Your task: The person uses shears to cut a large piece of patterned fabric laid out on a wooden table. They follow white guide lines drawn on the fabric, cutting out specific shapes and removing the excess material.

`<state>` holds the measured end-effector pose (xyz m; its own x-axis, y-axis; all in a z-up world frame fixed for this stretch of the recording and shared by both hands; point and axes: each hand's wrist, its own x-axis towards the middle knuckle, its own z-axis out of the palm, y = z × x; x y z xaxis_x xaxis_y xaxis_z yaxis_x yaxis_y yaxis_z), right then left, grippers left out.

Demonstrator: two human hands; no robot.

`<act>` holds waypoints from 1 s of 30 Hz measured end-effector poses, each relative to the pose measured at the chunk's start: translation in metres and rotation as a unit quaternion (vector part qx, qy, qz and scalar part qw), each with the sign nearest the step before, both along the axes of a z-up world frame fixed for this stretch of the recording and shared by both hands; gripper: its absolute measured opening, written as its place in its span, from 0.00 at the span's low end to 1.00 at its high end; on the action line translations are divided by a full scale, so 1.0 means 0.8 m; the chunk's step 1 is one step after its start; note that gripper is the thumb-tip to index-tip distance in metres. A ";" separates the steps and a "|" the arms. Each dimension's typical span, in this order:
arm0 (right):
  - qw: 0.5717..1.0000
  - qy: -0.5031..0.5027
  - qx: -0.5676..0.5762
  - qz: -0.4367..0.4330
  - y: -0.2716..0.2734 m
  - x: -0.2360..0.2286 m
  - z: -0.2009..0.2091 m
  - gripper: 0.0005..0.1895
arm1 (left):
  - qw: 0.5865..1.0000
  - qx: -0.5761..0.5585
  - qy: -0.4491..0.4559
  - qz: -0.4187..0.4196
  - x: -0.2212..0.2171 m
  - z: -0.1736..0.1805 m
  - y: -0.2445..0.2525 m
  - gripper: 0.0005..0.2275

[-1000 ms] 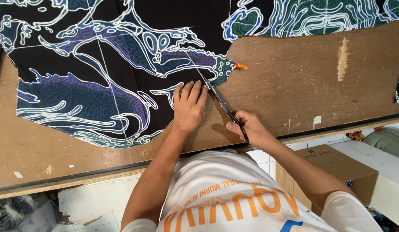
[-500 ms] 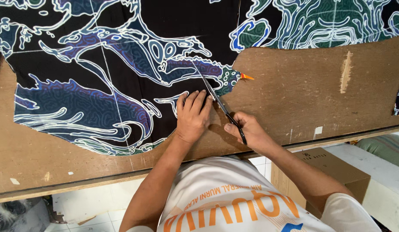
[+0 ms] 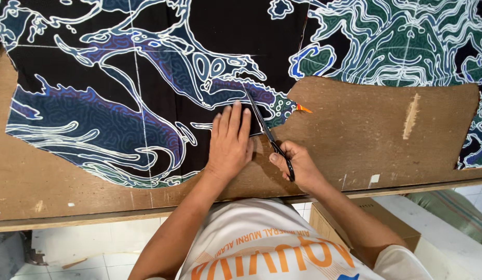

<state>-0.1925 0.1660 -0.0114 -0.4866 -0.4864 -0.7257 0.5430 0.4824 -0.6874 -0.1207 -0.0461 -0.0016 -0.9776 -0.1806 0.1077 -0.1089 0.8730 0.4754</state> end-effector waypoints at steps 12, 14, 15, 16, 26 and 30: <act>1.000 -0.008 -0.019 -0.007 -0.020 -0.007 -0.003 0.19 | 0.995 -0.042 -0.066 -0.069 0.002 0.000 -0.024 0.32; 1.000 -0.004 -0.013 0.000 -0.022 -0.008 -0.003 0.20 | 0.995 -0.041 -0.063 -0.066 0.002 -0.002 -0.026 0.32; 1.000 -0.008 -0.023 -0.004 -0.022 -0.007 -0.003 0.19 | 0.995 -0.041 -0.063 -0.065 0.002 -0.002 -0.027 0.31; 0.999 -0.012 -0.032 -0.009 -0.022 -0.007 -0.002 0.19 | 0.995 -0.040 -0.063 -0.065 0.003 -0.002 -0.027 0.31; 0.999 -0.002 -0.045 -0.030 -0.037 -0.005 -0.004 0.19 | 0.997 -0.003 -0.039 -0.060 0.004 0.002 -0.029 0.30; 0.999 0.002 -0.028 -0.028 -0.037 0.000 0.000 0.20 | 0.998 0.038 -0.027 -0.053 0.004 0.007 -0.039 0.27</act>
